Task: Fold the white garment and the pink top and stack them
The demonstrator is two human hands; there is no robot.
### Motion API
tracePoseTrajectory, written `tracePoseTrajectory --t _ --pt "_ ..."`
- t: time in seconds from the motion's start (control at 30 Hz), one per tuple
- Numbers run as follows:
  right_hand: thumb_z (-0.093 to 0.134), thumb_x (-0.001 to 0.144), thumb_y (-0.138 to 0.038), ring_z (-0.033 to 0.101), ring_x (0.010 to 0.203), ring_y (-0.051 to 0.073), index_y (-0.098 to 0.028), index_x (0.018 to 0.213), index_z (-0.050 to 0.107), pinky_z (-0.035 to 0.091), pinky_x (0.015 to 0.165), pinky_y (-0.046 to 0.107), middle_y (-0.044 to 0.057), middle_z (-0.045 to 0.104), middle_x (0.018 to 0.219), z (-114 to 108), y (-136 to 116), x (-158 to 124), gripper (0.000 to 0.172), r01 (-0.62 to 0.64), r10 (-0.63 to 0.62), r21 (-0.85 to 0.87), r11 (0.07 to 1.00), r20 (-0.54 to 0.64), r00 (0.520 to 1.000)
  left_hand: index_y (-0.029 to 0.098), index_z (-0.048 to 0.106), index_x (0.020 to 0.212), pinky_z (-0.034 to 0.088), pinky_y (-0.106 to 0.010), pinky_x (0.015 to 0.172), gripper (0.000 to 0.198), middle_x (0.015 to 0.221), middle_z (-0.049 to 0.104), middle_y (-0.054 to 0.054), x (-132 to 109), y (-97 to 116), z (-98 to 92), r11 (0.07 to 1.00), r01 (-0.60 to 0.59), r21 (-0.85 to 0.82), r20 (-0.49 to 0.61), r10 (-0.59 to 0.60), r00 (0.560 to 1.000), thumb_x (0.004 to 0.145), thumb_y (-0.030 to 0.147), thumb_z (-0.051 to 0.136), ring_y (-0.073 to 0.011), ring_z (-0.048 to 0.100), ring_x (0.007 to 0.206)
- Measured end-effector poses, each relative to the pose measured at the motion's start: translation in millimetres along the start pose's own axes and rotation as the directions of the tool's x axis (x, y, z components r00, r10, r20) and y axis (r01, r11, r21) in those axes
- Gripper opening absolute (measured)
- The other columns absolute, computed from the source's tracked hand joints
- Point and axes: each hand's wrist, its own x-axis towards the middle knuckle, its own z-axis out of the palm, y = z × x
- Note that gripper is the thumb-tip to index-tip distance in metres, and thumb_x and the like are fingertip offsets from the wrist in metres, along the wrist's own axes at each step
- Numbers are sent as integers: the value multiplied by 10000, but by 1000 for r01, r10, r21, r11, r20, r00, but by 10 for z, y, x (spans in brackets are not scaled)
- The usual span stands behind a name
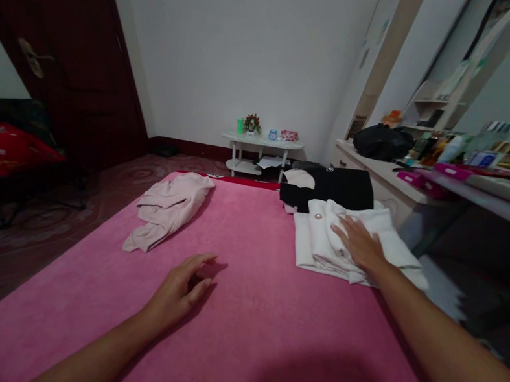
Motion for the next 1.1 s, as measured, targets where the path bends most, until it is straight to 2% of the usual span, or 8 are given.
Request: tracePoseTrajectory --t 0.13,0.23,0.33,0.43,0.53,0.7,0.83,1.1 --pt "379 906 -364 450 1280 283 -156 1252 577 357 1045 434 158 505 1366 -3 -9 246 449 -15 -12 140 990 191 982 194 518 1238 477 -301 796 390 1094 606 -78 4 16 -14 1000 -5 -11 -5 5 1000 849 214 540 -178 592 890" --pt "416 880 -340 441 1273 306 -110 1209 584 334 1059 437 193 495 1350 -154 -316 245 436 23 -15 177 984 -48 999 187 544 1208 472 -306 821 369 1063 611 -78 3 30 -18 999 -43 -24 -2 43 999 839 192 537 -185 584 925" --pt "438 854 -272 438 1264 257 -190 1165 598 313 1085 421 110 510 1337 -153 -952 -48 360 322 -187 331 887 -380 906 192 564 1173 477 -308 832 332 1040 612 -79 -8 41 -7 996 -80 -29 9 80 997 844 189 519 -186 581 934" --pt "485 838 -260 477 1220 259 -210 1061 648 360 1053 445 101 552 1286 64 -1598 -397 281 501 -402 449 740 -302 864 188 555 1190 466 -336 894 338 1113 591 -102 1 3 -24 996 -74 56 -38 76 996 856 215 507 -204 563 1008" --pt "505 845 -281 490 1210 273 -203 1099 640 370 1037 483 116 556 1291 318 -1960 -574 298 477 -462 539 694 -176 869 199 541 1228 403 -408 989 372 1260 527 -120 77 -166 -160 960 -29 279 -144 72 987 866 276 510 -251 489 1157" --pt "497 859 -303 490 1216 269 -199 1146 626 359 1049 481 120 554 1302 458 -2003 -575 332 419 -409 615 668 -167 897 180 498 1291 353 -457 1015 549 1350 460 -144 309 -748 -599 798 263 543 -334 -83 939 834 480 551 -308 429 1221" --pt "496 862 -293 487 1216 267 -198 1154 625 356 1050 477 117 556 1300 428 -1983 -576 333 425 -411 603 676 -170 895 196 495 1311 377 -430 987 686 1317 505 -133 474 -1112 -787 714 322 621 -221 -234 947 773 616 562 -315 467 1181" --pt "510 852 -257 530 1149 236 -214 1060 659 395 1012 430 90 609 1218 410 -2007 -546 259 405 -376 626 666 -187 908 198 645 1144 430 -368 897 359 1182 619 -100 610 -1075 -840 713 304 632 -211 -219 953 819 234 497 -282 539 1085"
